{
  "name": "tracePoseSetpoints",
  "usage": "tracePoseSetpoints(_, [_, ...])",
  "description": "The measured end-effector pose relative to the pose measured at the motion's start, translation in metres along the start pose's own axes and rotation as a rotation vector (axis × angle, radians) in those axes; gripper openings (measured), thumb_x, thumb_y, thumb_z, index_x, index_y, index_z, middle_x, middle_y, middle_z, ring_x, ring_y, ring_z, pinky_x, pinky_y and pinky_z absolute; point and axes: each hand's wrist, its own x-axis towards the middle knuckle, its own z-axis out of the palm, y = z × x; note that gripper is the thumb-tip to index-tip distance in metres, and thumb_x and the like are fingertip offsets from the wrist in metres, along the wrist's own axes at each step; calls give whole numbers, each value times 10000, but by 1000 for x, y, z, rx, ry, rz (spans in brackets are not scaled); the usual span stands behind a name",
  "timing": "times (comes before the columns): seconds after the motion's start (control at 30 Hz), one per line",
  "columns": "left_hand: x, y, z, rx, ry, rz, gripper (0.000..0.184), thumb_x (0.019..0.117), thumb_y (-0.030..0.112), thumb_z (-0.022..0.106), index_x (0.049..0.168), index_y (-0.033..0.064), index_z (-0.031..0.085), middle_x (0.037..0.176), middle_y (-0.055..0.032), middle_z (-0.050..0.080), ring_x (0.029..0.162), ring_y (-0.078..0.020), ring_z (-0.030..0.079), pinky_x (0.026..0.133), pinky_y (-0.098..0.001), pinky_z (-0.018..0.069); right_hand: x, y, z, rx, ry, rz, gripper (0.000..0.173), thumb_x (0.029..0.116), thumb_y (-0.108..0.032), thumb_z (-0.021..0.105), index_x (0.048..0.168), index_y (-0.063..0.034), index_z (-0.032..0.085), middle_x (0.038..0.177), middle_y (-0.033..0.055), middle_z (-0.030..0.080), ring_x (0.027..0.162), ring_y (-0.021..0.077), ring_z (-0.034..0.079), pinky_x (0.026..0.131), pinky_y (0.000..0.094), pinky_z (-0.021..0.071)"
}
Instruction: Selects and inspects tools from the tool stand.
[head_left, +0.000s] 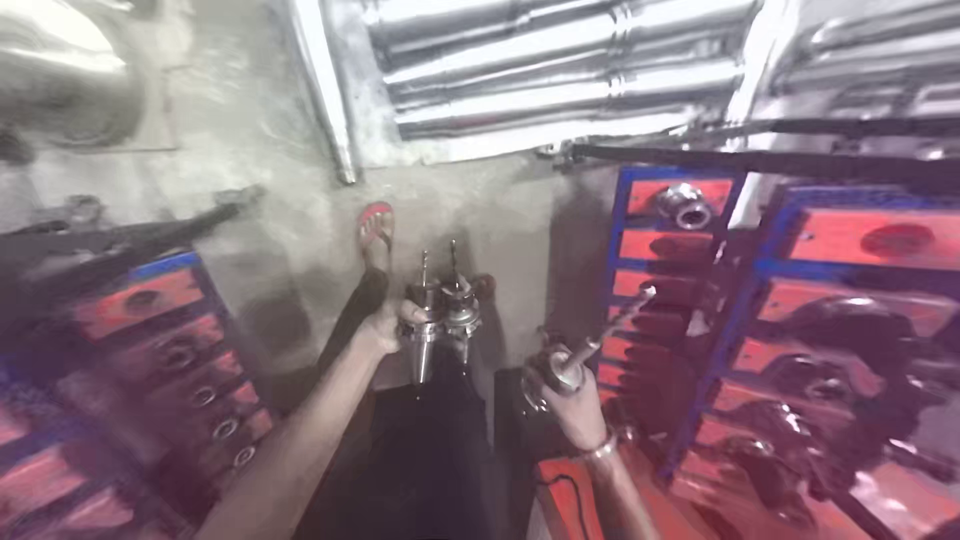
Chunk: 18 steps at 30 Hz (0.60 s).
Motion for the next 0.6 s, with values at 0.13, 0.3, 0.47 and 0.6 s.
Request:
tracePoseSetpoints(0.13, [-88,20,32,-56,64,139,180,529,219,831,653,210,701,610,34,665,522,-41,624,495,-206,527,-59,-57,-10,100,-3,-57,500,686,-185,857,1104,13,665,949,-6,756,851,34,724,802,223,623])
tracePoseSetpoints(0.3, [-196,-5,81,-144,127,601,360,474,148,904,783,198,724,684,62,698,602,-25,661,565,-200,562,-125,-108,-26,122,-64,-204,483,721,-273,887,1084,-36,676,901,-43,748,817,33,720,772,228,628])
tracePoseSetpoints(0.47, [-285,-71,129,-214,-250,919,351,655,212,892,989,215,782,920,59,771,837,-28,724,774,-210,599,-186,-137,-68,97,-189,-328,401,754,-163,852,1081,-37,658,885,-44,743,803,40,716,762,232,627])
tracePoseSetpoints(0.6, [-336,-137,160,-215,-582,958,310,747,213,835,1053,227,788,982,45,780,871,-39,733,801,-216,598,-227,-126,-118,42,-184,-479,431,719,-199,869,1062,-36,665,870,-30,740,781,46,717,740,240,628])
